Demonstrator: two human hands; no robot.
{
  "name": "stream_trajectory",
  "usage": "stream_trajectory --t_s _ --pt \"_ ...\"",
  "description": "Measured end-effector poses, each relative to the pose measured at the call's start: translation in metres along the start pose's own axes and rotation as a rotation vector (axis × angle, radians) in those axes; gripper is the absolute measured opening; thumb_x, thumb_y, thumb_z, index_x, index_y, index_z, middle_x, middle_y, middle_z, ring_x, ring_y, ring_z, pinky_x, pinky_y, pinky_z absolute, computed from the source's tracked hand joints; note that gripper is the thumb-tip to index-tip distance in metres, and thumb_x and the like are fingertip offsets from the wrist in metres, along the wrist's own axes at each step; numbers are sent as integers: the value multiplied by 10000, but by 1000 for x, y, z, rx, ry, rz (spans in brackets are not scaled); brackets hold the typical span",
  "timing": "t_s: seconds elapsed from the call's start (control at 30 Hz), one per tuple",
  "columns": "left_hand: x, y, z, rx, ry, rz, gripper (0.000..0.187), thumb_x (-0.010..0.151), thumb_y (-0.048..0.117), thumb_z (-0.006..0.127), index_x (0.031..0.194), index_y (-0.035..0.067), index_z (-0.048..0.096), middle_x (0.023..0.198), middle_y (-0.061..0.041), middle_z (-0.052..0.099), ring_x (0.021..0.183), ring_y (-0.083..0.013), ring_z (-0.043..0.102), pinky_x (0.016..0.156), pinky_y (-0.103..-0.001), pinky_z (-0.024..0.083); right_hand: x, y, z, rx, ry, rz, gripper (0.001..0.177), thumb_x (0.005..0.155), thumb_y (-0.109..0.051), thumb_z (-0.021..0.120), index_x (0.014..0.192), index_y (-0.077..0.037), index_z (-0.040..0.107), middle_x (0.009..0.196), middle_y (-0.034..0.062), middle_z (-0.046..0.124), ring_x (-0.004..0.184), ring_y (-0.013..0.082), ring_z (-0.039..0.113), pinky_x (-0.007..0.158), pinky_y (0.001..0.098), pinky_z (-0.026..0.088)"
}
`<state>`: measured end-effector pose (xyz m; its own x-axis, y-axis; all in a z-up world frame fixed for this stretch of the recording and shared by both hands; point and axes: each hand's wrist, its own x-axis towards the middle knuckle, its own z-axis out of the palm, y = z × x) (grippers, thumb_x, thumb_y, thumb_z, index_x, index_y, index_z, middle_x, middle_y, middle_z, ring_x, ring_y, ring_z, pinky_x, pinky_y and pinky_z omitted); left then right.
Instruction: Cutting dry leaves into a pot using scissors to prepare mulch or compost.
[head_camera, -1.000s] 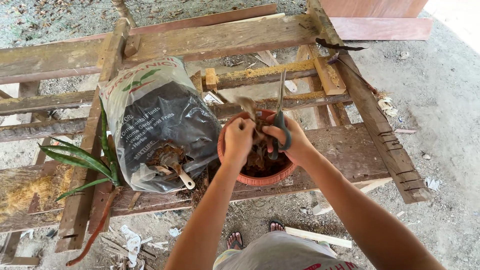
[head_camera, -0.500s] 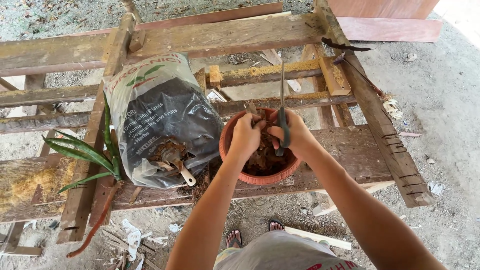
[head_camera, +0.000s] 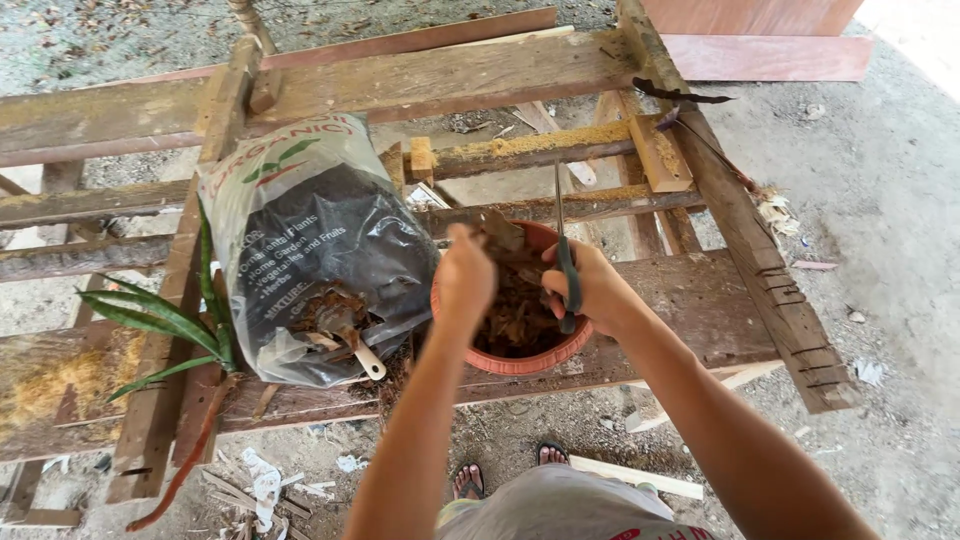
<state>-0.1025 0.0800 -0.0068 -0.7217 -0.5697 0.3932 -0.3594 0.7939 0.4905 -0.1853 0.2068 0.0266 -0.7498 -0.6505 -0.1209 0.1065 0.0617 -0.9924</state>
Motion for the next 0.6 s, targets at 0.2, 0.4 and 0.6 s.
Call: stream_trajectory --t_s 0.2,0.4,0.6 --pt "30 -58 39 -161 -56 -7 280 722 173 778 867 136 542 953 -55 524 963 -317 578 863 -415 477 -5 -13 -7 19 5 6 378 670 48 616 1038 88 538 646 148 533 311 220 557 271 230 287" --pt "33 16 -38 220 -517 116 707 837 -69 561 1445 236 368 1581 -53 207 1397 -372 239 1085 -579 284 -4 -20 -7 -30 -54 54 407 683 36 651 1070 98 541 872 209 665 373 227 609 294 227 336" --pt "12 -39 33 413 -138 447 82 834 127 556 875 130 626 906 -96 609 1036 -318 518 955 -491 348 3 -20 -12 -27 -20 62 391 683 6 675 1043 91 548 979 261 695 362 242 612 263 236 287"
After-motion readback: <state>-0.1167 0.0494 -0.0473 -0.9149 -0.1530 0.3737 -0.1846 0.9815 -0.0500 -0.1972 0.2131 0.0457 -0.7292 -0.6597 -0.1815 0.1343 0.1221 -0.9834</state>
